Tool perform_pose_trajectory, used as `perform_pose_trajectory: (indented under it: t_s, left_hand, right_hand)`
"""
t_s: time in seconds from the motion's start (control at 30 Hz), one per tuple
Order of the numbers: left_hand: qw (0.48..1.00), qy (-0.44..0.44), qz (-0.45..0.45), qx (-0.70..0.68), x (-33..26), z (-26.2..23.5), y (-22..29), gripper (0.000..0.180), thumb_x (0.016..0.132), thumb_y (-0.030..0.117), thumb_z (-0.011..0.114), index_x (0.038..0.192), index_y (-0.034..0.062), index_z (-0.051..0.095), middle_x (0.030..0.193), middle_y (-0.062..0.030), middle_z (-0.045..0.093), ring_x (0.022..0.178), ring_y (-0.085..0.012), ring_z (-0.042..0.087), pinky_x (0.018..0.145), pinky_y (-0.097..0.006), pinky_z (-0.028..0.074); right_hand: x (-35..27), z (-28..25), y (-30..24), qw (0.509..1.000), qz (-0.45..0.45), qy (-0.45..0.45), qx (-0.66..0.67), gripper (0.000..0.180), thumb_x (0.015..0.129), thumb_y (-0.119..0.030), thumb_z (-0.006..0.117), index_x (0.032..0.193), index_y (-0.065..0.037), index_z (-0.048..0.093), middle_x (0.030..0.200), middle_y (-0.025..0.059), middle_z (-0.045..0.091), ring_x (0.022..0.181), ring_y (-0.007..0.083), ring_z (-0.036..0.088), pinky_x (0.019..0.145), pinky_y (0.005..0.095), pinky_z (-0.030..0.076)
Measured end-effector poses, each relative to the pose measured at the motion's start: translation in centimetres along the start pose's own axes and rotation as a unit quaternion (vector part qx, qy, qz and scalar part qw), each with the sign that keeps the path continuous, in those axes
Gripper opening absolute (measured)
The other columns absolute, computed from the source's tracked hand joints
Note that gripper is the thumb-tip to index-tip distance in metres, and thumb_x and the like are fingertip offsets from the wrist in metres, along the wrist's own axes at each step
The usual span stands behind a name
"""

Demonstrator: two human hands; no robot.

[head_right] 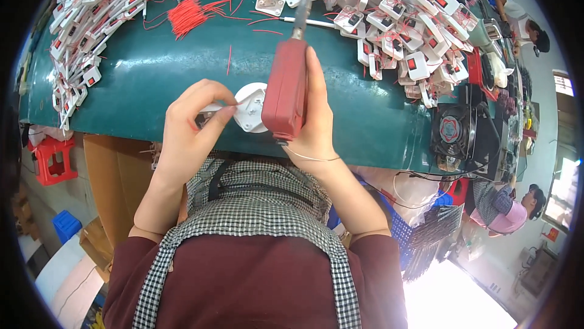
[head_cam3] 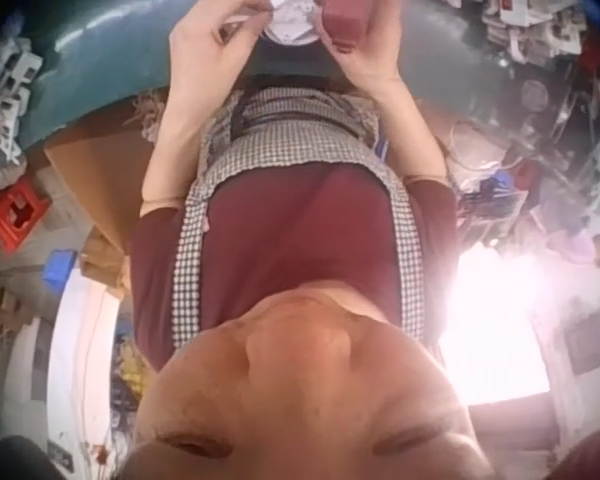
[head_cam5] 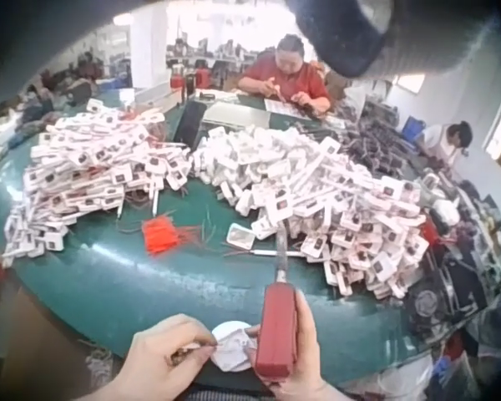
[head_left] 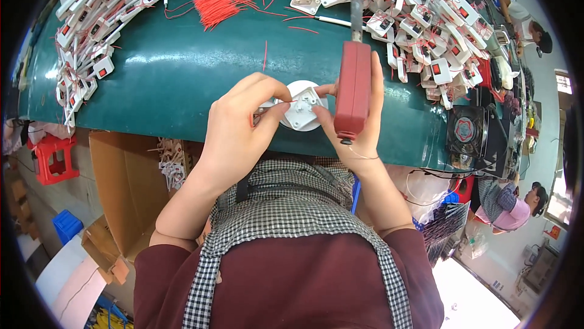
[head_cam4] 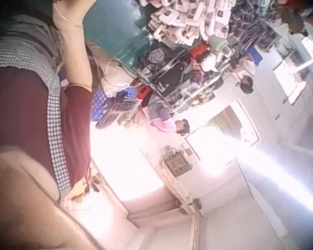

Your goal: The person places electrical switch components onto a base by hand and solders the wires using a soldering gun.

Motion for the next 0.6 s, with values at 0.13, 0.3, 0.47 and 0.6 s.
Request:
perform_pose_trajectory:
  t_s: [0.13, 0.3, 0.47, 0.6]
  left_hand:
    - [0.999, -0.017, -0.002, 0.028, 0.4, 1.0, 0.1, 0.01, 0.074, -0.002, 0.065, 0.082, -0.0003, 0.062, 0.085, -0.007, 0.058, 0.072, -0.0198, 0.056, 0.066, -0.029, 0.045]
    - [0.997, 0.001, 0.004, 0.074, 0.4, 2.2, -0.3, 0.009, 0.073, -0.001, 0.067, 0.081, 0.0005, 0.063, 0.082, -0.007, 0.059, 0.071, -0.0181, 0.058, 0.06, -0.028, 0.045]
    - [0.994, 0.026, 0.05, 0.089, 0.2, 2.2, -1.0, 0.009, 0.073, -0.002, 0.068, 0.08, 0.0008, 0.063, 0.077, -0.0069, 0.06, 0.068, -0.0185, 0.06, 0.058, -0.028, 0.046]
    - [0.992, 0.038, 0.057, 0.109, 0.3, 2.5, -1.0, 0.009, 0.072, -0.003, 0.067, 0.079, 0.001, 0.063, 0.076, -0.0068, 0.06, 0.066, -0.0176, 0.06, 0.056, -0.028, 0.046]
  right_hand:
    - [1.0, -0.9, 0.6, 0.997, 0.03, -0.076, 0.003, 0.102, 0.071, 0.012, 0.067, 0.148, -0.006, 0.003, 0.108, 0.0129, 0.055, 0.098, 0.0224, 0.063, 0.088, 0.0377, 0.049]
    - [-0.5, -1.7, 0.0, 0.996, 0.046, -0.015, 0.076, 0.093, 0.074, 0.003, 0.07, 0.147, -0.004, 0.013, 0.12, 0.0158, 0.053, 0.103, 0.0228, 0.061, 0.087, 0.0351, 0.05]
    - [-6.0, -6.8, -3.3, 0.965, 0.156, -0.03, 0.209, 0.071, 0.078, -0.015, 0.073, 0.136, 0.002, 0.035, 0.127, 0.0182, 0.051, 0.098, 0.0201, 0.061, 0.081, 0.0304, 0.051]
    - [-9.3, -7.1, -5.6, 0.949, 0.191, 0.045, 0.246, 0.062, 0.081, -0.032, 0.073, 0.123, 0.007, 0.049, 0.11, 0.0158, 0.059, 0.085, 0.016, 0.061, 0.072, 0.0266, 0.049]
Point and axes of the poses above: each hand's wrist, its own x-axis towards the middle knuckle, its own z-axis out of the palm, y = z × x, the point moved 1 cm from there along x, towards the middle knuckle
